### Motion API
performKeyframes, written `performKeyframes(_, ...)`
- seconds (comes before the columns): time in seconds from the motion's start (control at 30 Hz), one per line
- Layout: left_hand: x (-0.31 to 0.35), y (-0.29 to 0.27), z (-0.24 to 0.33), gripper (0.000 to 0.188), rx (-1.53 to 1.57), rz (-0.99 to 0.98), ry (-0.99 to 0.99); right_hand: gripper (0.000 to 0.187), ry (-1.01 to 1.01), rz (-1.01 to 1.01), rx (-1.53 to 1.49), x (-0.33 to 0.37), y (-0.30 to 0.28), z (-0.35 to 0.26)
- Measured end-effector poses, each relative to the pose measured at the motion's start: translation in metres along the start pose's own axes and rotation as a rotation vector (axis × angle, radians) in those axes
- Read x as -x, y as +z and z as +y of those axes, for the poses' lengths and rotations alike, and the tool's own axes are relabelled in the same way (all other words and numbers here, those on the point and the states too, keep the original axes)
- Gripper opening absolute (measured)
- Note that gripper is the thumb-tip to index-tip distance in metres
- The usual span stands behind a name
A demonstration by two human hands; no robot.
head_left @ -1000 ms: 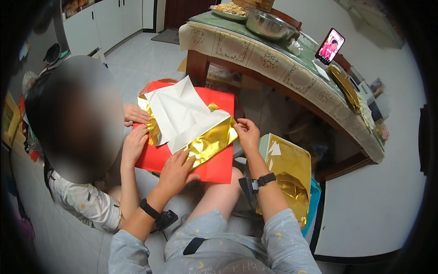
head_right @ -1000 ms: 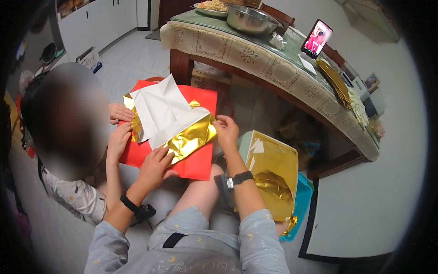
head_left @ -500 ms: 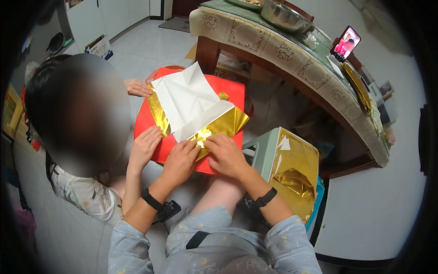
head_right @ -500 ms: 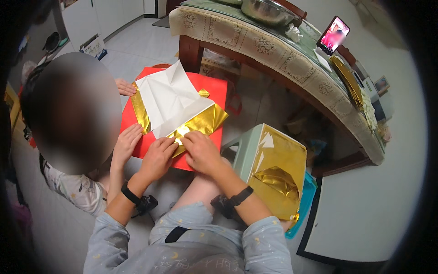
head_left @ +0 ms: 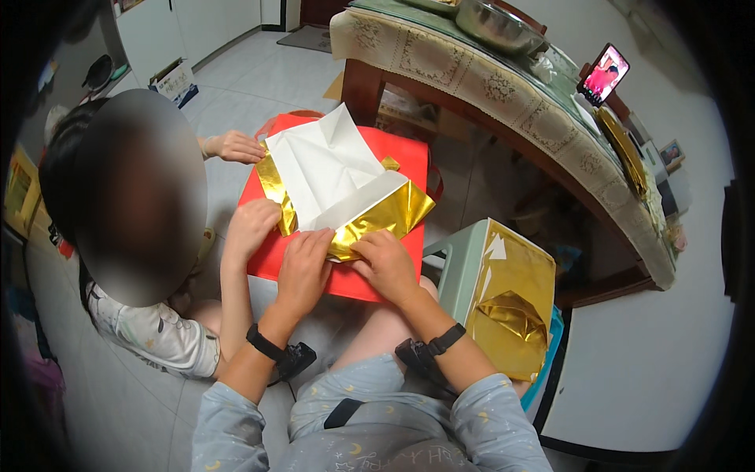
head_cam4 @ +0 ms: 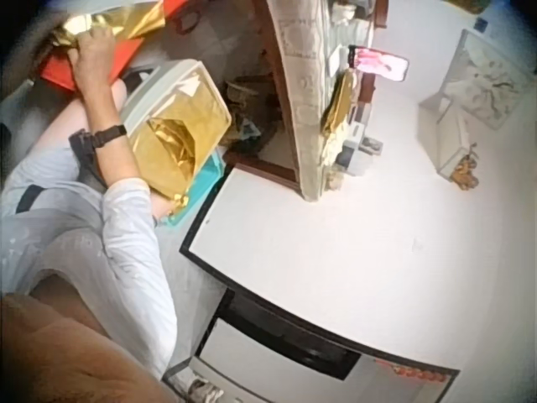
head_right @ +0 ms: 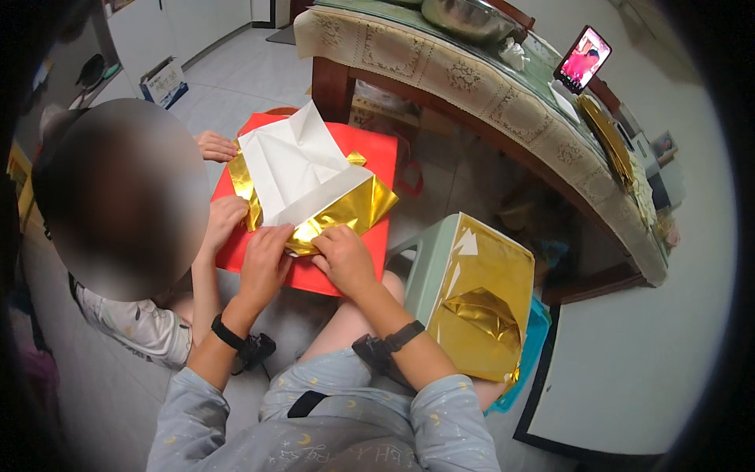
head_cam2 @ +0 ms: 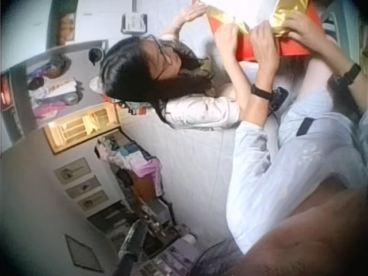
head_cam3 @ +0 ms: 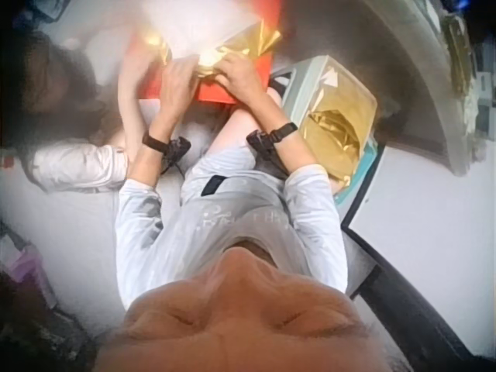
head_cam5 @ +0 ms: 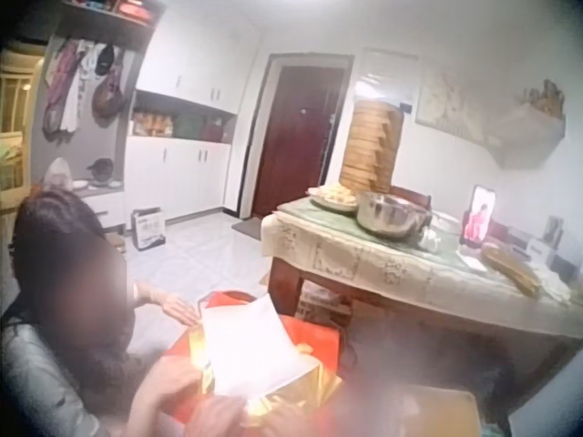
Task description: The person folds sheets of gold-colored paper into small packets by hand, then places them into a red paper bag. Another person assists by folding similar packets and placing them into the same bag.
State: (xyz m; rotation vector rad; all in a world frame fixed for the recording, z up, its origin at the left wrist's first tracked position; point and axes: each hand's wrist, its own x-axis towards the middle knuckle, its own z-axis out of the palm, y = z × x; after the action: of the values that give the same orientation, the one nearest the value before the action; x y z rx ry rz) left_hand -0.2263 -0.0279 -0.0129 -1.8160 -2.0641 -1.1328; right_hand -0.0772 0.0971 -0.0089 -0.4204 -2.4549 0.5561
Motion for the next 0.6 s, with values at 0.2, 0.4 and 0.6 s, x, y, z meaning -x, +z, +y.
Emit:
performKeyframes(0.2,0.006,0.002,-0.005,0.048,0.036,-0.015,-0.078,0.026,-0.021,0.043,0.001,0.006,0.005,0.000)
performKeyframes(0.4,0.009,0.005,-0.006,0.046,0.010,-0.029,-0.070,0.017,-0.126,0.056,-0.014,0.007,0.012,0.010)
performKeyframes(0.6,0.012,0.010,-0.008,0.048,-0.003,0.005,-0.070,0.018,-0.143,0.048,-0.041,0.007,0.014,0.015)
